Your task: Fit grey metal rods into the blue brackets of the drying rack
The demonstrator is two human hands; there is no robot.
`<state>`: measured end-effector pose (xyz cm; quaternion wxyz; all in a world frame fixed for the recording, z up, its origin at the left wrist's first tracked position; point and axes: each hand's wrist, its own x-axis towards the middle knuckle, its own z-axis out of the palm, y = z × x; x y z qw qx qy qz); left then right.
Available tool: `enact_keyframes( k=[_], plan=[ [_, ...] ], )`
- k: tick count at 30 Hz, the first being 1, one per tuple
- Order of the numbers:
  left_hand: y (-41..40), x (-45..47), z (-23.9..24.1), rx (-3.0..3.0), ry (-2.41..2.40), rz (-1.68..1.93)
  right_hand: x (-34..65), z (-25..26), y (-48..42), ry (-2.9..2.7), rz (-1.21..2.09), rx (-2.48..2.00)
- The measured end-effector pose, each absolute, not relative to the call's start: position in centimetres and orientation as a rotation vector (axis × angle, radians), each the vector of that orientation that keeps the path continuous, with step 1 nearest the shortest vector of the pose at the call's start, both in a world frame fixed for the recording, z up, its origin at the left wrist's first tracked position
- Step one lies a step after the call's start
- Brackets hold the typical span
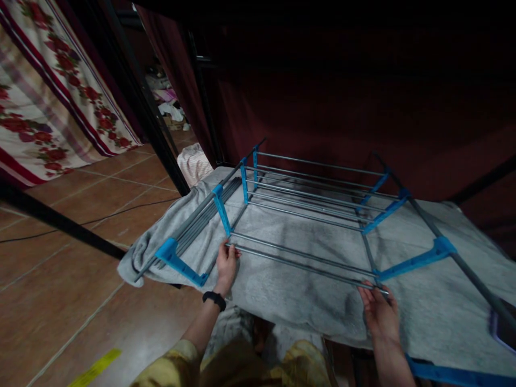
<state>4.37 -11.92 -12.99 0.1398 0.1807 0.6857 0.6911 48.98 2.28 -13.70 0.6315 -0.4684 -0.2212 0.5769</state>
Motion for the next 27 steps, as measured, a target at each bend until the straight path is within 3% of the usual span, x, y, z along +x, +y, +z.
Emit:
enact_keyframes(
  k=[27],
  plan=[
    [-12.0,3.2,-9.5,-0.005,1.386,2.173,46.9,-12.7,3.0,-0.419,1.317,-1.026]
  ],
)
